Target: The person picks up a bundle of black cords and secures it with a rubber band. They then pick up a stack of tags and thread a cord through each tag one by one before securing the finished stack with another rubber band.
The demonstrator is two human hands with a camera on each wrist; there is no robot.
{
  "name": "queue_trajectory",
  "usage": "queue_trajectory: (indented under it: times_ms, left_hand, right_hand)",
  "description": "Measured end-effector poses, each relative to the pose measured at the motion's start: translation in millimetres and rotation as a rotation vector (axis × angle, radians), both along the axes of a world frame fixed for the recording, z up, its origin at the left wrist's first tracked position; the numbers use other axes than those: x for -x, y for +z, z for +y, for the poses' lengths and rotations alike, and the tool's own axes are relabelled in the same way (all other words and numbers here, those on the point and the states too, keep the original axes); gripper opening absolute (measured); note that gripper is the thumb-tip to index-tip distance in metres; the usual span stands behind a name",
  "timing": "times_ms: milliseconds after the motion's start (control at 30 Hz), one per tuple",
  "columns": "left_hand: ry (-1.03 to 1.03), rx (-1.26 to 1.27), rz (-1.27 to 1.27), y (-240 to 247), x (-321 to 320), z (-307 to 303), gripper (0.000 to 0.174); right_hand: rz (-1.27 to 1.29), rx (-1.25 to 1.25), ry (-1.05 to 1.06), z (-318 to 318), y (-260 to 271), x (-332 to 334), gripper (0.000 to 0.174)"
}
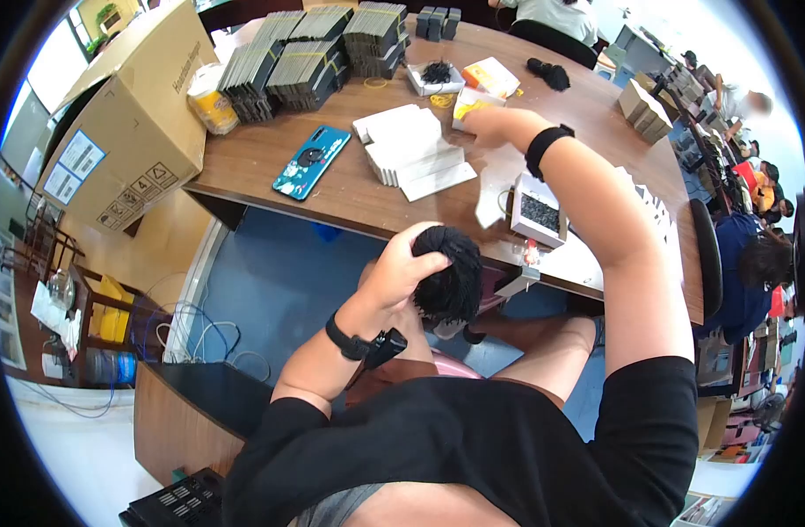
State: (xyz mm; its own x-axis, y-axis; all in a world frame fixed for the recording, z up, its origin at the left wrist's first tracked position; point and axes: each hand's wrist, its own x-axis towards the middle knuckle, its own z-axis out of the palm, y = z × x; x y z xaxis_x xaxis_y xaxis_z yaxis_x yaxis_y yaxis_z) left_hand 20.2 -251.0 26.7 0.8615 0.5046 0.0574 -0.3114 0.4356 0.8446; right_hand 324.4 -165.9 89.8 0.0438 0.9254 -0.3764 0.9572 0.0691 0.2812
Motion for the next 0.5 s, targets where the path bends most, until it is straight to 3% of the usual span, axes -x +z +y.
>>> queue_trajectory:
  times_ms: [100, 200, 300, 367, 433, 500]
  left_hand:
    - [0.000, 0.037, -0.008, 3.1, 1.6, 3.7, 0.035]
    - [0.002, 0.032, 0.006, 6.4, 0.2, 3.5, 0.037]
    - [0.038, 0.016, 0.031, 12.6, -2.0, -2.6, 0.036]
    - [0.025, -0.002, 0.009, 13.2, -5.5, -6.3, 0.035]
    - [0.009, 0.004, 0.007, 20.4, -9.4, -14.1, 0.033]
    - [-0.066, -0.023, -0.001, 26.7, -10.3, -19.2, 0.034]
  right_hand:
    - [0.170, -0.156, -0.069, 3.6, 14.8, -11.2, 0.038]
    - [0.133, -0.329, -0.386, -8.7, 22.9, -16.5, 0.041]
    - [0.491, -0.701, -0.278, -60.5, 46.8, 30.5, 0.039]
    - [0.918, -0.568, -0.286, -114.9, 66.3, 86.7, 0.062]
    - [1.239, -0.449, -0.292, -171.6, 53.5, 116.4, 0.083]
    - [1.360, -0.430, -0.297, -213.8, 40.8, 135.2, 0.095]
